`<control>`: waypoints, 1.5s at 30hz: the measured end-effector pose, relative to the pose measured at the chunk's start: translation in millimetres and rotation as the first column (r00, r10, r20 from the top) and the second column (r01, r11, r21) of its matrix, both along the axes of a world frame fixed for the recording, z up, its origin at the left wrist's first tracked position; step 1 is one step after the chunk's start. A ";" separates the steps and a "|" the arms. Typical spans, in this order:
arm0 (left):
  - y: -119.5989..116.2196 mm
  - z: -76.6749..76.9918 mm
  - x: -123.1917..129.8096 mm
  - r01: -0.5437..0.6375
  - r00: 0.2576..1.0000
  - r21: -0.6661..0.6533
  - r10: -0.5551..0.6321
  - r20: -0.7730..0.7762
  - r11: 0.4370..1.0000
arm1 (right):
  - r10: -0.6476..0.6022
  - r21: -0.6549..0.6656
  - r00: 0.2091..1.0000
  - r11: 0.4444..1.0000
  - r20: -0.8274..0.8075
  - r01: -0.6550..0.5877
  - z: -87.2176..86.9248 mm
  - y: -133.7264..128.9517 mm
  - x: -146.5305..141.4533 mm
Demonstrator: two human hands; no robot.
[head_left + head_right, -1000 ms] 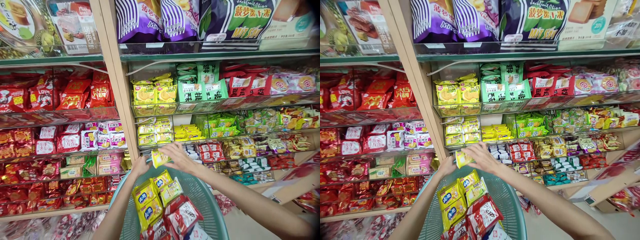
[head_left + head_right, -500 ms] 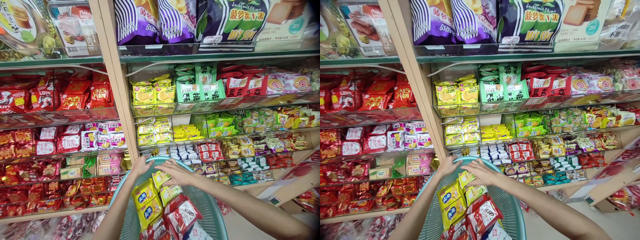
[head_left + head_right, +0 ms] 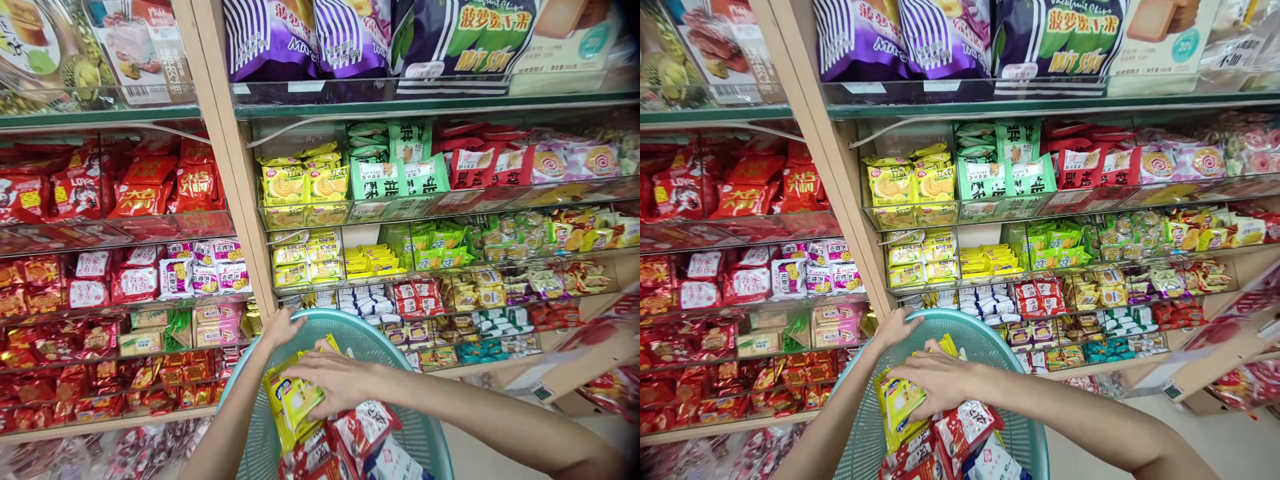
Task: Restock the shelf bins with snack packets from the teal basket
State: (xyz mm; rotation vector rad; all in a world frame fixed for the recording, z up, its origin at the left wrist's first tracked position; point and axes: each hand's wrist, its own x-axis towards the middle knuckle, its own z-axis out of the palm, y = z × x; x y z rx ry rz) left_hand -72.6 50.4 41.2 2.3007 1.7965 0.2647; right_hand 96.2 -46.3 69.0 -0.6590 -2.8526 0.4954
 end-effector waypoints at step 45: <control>3.2 -6.5 -4.1 0.025 1.000 0.024 -0.026 0.010 0.999 | -0.172 0.009 0.972 0.985 0.158 0.172 -5.6 19.6 51.3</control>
